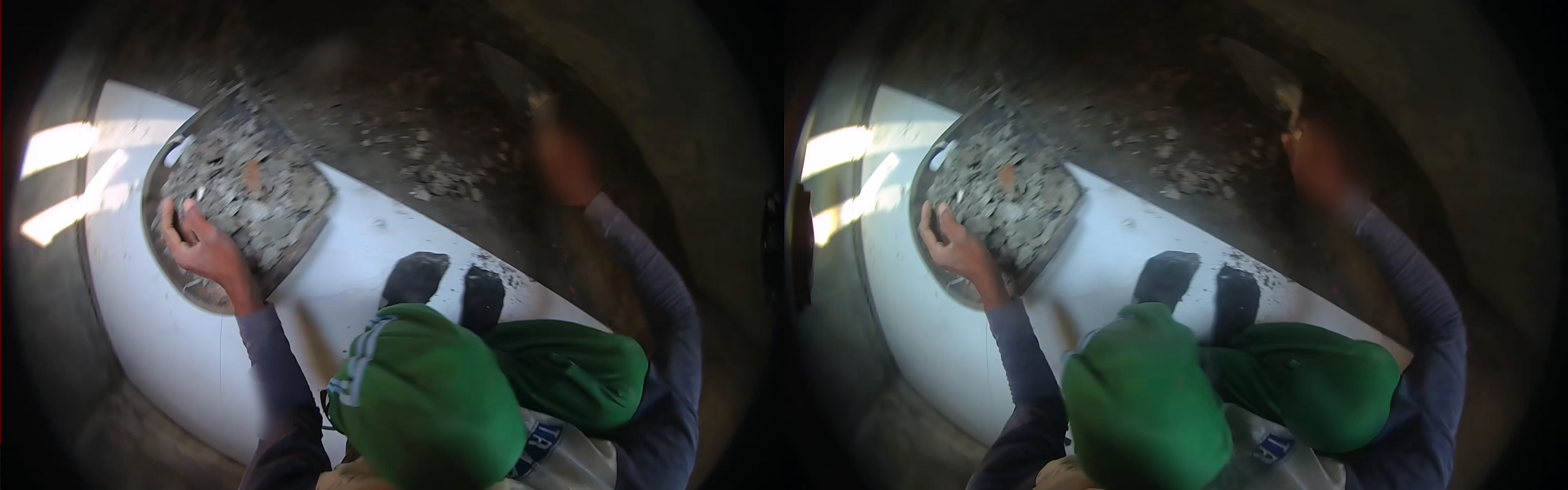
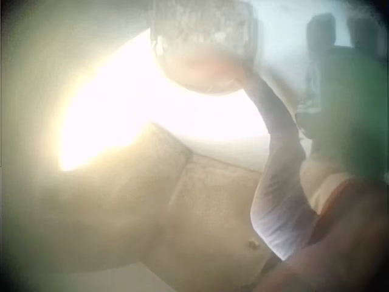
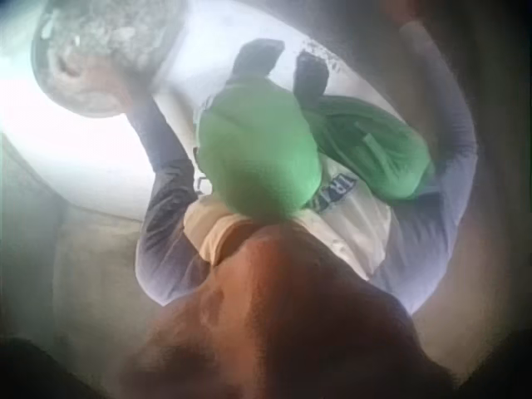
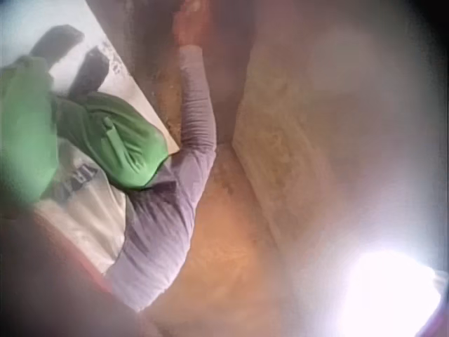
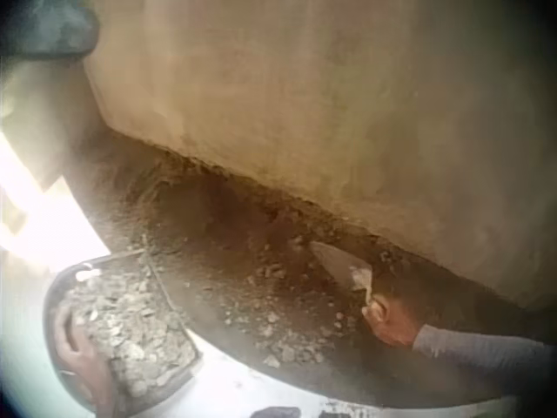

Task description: The person uses a trowel to spread and level mortar on a floor surface, moving pieces of rubble into a tray and smoothing the underlying material.

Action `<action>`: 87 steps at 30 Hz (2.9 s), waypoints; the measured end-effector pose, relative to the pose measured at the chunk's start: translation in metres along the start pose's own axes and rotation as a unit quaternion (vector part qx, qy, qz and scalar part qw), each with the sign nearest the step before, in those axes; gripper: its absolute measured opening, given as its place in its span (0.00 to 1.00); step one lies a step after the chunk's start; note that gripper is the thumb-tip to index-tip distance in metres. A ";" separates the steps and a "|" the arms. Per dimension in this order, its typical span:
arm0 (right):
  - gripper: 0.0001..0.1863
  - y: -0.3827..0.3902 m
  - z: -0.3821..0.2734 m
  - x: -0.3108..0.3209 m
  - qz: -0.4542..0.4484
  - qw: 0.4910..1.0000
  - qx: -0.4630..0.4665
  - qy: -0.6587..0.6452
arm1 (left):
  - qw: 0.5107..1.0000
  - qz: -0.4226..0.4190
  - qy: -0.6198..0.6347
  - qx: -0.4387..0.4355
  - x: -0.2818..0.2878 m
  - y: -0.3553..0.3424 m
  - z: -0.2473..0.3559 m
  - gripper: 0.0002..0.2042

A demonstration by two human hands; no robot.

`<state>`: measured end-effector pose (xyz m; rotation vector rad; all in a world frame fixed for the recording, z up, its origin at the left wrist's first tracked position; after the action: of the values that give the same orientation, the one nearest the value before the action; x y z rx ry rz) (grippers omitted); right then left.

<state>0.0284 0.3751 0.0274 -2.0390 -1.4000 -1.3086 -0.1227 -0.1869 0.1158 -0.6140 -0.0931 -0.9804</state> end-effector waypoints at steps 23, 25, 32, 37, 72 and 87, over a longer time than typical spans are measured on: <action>0.13 -0.121 0.059 -0.009 0.090 0.990 0.079 0.076 | 0.901 -0.363 -0.124 -0.203 -0.419 0.109 -0.048 0.44; 0.12 -0.158 0.048 -0.024 0.090 0.986 0.103 0.090 | 0.876 -0.389 -0.127 -0.254 -0.433 0.123 -0.047 0.40; 0.11 -0.063 0.065 -0.052 0.032 0.989 0.107 0.098 | 0.821 -0.508 -0.015 -0.260 -0.342 0.239 0.026 0.25; 0.07 0.023 0.097 -0.007 0.013 0.999 0.044 0.018 | 0.802 -0.541 0.058 -0.246 -0.275 0.283 0.058 0.28; 0.17 0.146 -0.017 -0.119 -0.175 0.780 -0.362 -0.480 | 0.925 -0.377 0.016 -0.056 -0.271 0.307 0.036 0.30; 0.19 0.048 -0.202 0.000 -0.212 0.894 -0.141 -0.369 | 0.981 -0.071 0.134 -0.124 -0.247 0.088 0.128 0.29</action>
<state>-0.0298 0.2117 0.1422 -2.7049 -2.1878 -0.9336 -0.1674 0.1015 0.0980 -0.7045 0.2303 -1.2148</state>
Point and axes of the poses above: each hand's wrist, its own y-axis away from the middle knuckle, its own x-axis out of the back of the hand, z = x × y, the point moved 5 cm from there along -y, towards the middle knuckle, and after that the axes turned 9 degrees about -x, right-handed, at the moved point
